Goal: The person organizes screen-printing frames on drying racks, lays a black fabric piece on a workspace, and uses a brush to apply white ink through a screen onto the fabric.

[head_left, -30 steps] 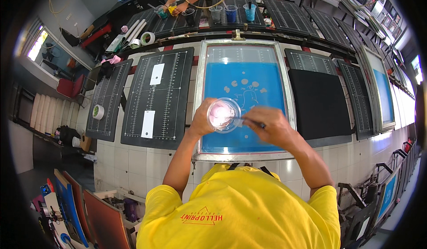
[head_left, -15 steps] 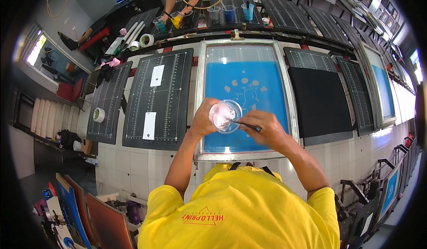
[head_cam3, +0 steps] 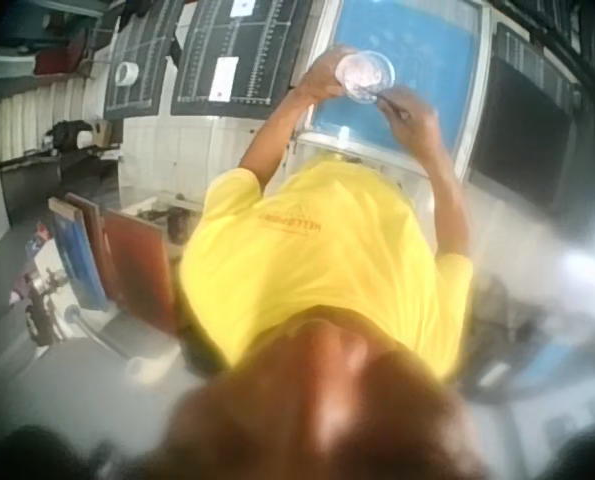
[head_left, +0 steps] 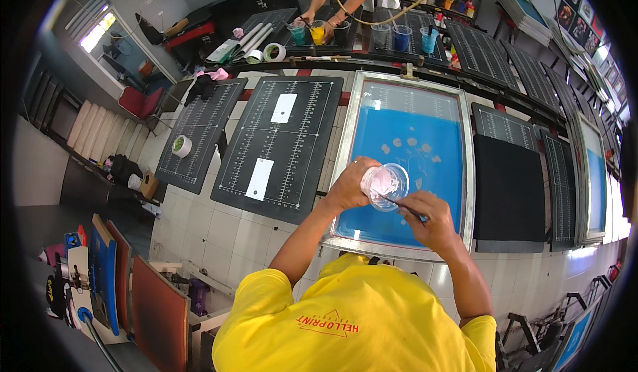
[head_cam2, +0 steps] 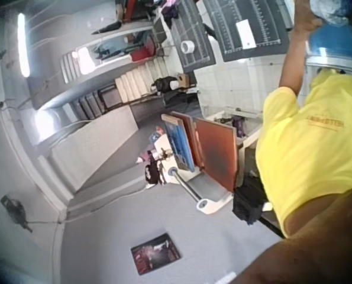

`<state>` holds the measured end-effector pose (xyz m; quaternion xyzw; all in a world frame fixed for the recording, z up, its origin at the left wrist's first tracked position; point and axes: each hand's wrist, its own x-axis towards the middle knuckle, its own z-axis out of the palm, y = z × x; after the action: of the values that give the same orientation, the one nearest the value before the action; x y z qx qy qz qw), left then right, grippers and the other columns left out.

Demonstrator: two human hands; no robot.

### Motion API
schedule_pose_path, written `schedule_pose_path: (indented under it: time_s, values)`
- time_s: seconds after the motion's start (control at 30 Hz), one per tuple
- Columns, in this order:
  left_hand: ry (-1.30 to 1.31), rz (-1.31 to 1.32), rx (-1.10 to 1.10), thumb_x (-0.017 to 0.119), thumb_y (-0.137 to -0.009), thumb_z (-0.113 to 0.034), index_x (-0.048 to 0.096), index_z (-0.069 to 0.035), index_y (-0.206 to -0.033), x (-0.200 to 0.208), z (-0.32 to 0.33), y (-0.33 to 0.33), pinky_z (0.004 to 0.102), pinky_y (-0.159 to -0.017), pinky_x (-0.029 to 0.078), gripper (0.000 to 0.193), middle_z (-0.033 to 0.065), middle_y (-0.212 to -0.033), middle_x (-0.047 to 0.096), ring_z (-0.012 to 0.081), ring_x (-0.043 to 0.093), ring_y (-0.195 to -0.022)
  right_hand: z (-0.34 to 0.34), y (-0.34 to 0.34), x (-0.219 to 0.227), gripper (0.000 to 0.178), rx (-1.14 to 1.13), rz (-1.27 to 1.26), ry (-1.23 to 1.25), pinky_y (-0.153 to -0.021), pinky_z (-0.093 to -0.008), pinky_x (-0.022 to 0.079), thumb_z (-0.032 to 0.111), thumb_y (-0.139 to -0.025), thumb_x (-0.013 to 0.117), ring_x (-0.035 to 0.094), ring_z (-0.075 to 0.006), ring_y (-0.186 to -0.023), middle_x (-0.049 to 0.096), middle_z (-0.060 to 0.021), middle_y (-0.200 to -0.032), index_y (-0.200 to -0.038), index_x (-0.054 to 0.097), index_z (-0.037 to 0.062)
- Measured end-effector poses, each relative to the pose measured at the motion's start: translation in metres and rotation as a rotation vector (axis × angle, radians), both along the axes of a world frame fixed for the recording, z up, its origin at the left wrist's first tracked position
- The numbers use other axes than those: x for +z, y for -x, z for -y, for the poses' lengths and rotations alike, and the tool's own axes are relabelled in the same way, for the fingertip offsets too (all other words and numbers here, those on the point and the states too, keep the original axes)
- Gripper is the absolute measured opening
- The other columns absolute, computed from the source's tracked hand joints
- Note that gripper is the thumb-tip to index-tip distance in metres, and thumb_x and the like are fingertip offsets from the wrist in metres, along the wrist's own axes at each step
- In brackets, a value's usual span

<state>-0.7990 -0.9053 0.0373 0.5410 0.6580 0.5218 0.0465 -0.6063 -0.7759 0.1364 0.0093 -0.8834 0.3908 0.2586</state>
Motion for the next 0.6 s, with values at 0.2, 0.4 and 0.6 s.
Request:
schedule_pose_path:
  time_s: [0.2, 0.4, 0.6]
  values:
    - [-0.034, -0.027, -0.012, 0.088, -0.057, -0.014, 0.056, -0.006, -0.116, -0.01, -0.004, 0.004, 0.0416, -0.09, 0.047, 0.068, 0.0131, -0.108, 0.062, 0.0342, 0.06, -0.101, -0.012, 0.013, -0.004, 0.019, -0.114, -0.059, 0.067, -0.06, -0.0329, 0.052, 0.0, -0.077, 0.077, 0.066, -0.0264, -0.07, 0.068, -0.0141, -0.087, -0.094, 0.071, 0.0003]
    - [-0.003, -0.056, 0.025, 0.091, -0.06, -0.018, 0.054, -0.005, -0.116, -0.014, 0.002, 0.016, 0.0397, -0.086, 0.05, 0.069, 0.0141, -0.106, 0.06, 0.0325, 0.061, -0.099, -0.018, 0.017, -0.004, 0.011, -0.106, -0.003, 0.095, -0.059, -0.0317, 0.051, 0.003, -0.083, 0.073, 0.065, -0.0247, -0.07, 0.069, -0.0138, -0.086, -0.094, 0.071, 0.0001]
    - [0.013, -0.042, 0.093, 0.09, -0.06, -0.016, 0.054, -0.006, -0.116, -0.012, 0.0, 0.013, 0.0387, -0.084, 0.05, 0.068, 0.0134, -0.104, 0.059, 0.0311, 0.061, -0.097, -0.011, 0.011, -0.038, 0.01, -0.2, -0.046, 0.325, -0.059, -0.0292, 0.05, 0.007, -0.091, 0.067, 0.065, -0.0172, -0.068, 0.068, -0.0117, -0.081, -0.096, 0.07, -0.0013]
